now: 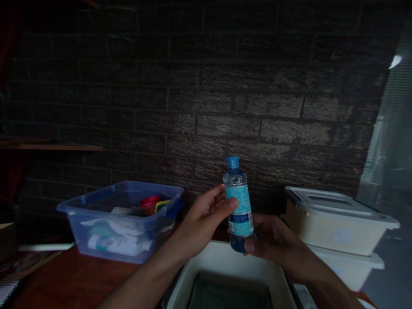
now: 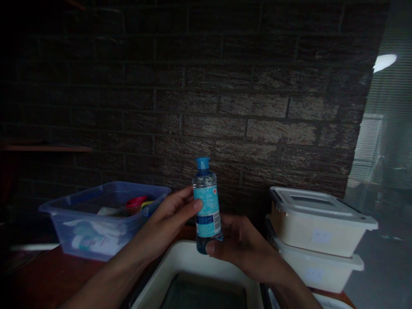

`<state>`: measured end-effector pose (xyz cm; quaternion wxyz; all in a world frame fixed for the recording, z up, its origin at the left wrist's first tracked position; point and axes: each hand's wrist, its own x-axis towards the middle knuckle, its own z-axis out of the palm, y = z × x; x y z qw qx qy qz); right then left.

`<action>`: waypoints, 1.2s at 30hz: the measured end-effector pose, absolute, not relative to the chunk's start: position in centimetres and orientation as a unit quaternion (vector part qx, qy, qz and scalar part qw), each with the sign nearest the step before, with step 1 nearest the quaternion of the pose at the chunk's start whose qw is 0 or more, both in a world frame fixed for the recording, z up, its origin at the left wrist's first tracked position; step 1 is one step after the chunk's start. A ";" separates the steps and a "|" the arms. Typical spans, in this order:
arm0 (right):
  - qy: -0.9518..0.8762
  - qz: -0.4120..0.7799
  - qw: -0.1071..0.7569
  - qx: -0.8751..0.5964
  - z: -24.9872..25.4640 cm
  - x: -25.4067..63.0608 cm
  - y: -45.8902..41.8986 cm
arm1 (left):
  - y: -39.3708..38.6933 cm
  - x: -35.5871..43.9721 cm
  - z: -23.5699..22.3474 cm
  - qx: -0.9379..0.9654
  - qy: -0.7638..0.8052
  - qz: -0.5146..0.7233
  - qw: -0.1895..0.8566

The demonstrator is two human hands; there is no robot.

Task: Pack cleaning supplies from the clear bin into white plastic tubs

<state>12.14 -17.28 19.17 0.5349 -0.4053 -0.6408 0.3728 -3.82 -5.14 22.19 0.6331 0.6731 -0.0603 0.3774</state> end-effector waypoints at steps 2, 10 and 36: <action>-0.638 0.374 0.543 -0.398 19.2 12.0 -17.3 | -5.1 -3.8 22.0 0.675 -0.055 0.379 0.630; -0.617 0.374 0.567 -0.397 19.4 11.4 -17.2 | -4.1 -3.6 20.8 0.645 -0.011 0.403 0.649; -0.632 0.382 0.559 -0.378 17.7 11.7 -16.0 | -5.1 -3.9 21.6 0.670 -0.018 0.292 0.683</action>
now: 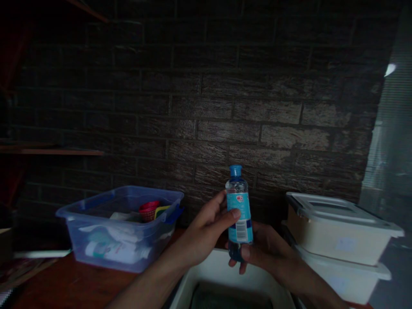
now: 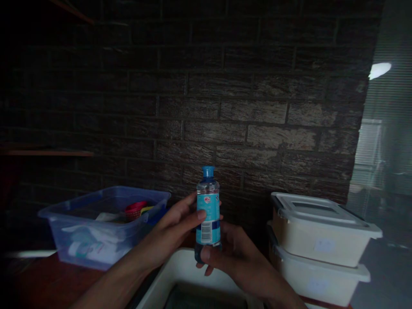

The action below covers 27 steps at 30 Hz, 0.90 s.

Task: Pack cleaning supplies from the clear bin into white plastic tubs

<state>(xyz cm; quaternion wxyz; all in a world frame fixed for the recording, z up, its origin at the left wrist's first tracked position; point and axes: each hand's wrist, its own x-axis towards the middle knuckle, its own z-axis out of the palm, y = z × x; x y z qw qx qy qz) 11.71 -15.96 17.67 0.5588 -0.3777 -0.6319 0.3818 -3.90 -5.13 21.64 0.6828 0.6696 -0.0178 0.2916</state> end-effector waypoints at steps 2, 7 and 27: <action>-0.631 0.400 0.554 -0.367 17.7 11.9 -16.0 | -5.2 -3.9 21.7 0.662 -0.029 0.285 0.692; -0.611 0.416 0.556 -0.379 18.0 11.8 -16.4 | -5.2 -4.0 21.9 0.640 -0.043 0.319 0.697; -0.617 0.431 0.543 -0.372 17.3 11.5 -16.5 | -5.3 -3.9 22.0 0.615 -0.023 0.368 0.697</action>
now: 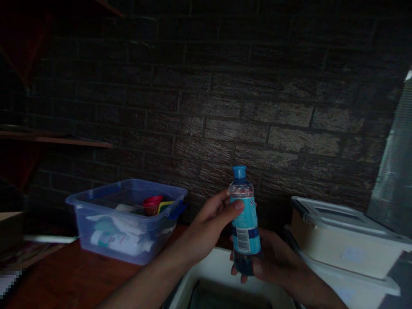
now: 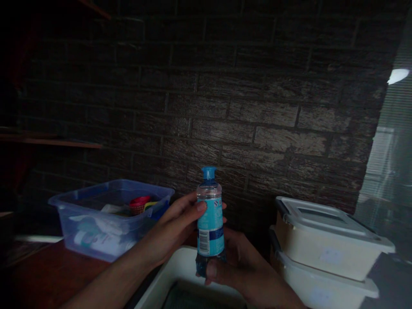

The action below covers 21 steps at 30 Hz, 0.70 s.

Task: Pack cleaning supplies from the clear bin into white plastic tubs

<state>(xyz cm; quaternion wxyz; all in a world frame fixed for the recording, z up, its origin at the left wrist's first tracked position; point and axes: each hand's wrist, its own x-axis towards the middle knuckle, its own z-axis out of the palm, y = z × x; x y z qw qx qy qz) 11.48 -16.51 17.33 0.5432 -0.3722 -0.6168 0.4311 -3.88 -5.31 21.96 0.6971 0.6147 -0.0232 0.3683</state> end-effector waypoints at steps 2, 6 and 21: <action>-0.623 0.453 0.523 -0.365 17.6 11.6 -16.5 | -5.5 -3.9 21.9 0.598 -0.027 0.357 0.717; -0.608 0.460 0.528 -0.374 17.8 11.4 -16.7 | -5.8 -4.0 21.8 0.576 -0.037 0.339 0.742; -0.598 0.463 0.531 -0.381 17.5 11.2 -16.4 | -5.7 -3.6 21.6 0.594 -0.046 0.359 0.719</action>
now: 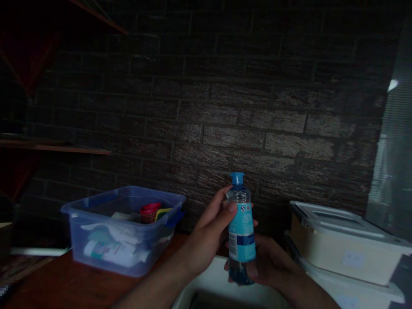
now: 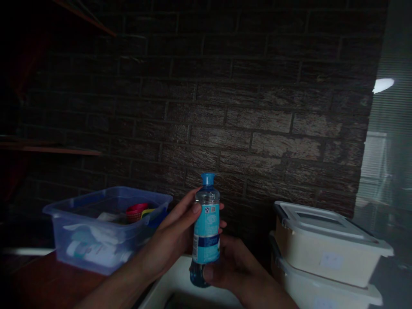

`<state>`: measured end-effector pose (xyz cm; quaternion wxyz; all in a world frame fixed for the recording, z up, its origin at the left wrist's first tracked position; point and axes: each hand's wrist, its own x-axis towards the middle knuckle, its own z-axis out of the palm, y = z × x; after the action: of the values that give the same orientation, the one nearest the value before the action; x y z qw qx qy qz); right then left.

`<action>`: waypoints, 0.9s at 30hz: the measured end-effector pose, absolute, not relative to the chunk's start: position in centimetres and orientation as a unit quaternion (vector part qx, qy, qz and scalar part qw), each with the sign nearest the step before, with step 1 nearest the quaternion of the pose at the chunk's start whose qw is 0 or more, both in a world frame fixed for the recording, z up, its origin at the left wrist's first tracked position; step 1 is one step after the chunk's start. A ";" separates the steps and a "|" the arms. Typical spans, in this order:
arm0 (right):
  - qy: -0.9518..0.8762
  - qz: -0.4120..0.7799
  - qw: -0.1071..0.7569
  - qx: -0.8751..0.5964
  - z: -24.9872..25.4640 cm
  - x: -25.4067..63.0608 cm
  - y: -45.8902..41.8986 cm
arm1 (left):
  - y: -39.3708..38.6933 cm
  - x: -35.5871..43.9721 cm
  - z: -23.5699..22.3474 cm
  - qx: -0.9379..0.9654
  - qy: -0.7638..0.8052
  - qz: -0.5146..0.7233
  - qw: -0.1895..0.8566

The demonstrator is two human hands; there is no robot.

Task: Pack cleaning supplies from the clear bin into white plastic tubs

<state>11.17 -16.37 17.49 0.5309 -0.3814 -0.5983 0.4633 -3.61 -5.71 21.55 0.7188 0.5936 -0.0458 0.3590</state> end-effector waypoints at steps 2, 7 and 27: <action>-0.597 0.451 0.539 -0.388 17.8 10.8 -16.7 | -5.8 -3.6 21.5 0.607 -0.047 0.359 0.707; -0.610 0.427 0.541 -0.391 18.4 10.4 -17.1 | -5.9 -4.2 21.8 0.634 -0.021 0.354 0.687; -0.595 0.385 0.611 -0.353 17.4 11.4 -16.7 | -5.2 -4.5 21.9 0.670 -0.149 0.288 0.668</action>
<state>11.44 -16.67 17.35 0.6110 -0.3530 -0.5946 0.3852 -4.48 -5.16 21.94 0.6677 0.6700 -0.1493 0.2882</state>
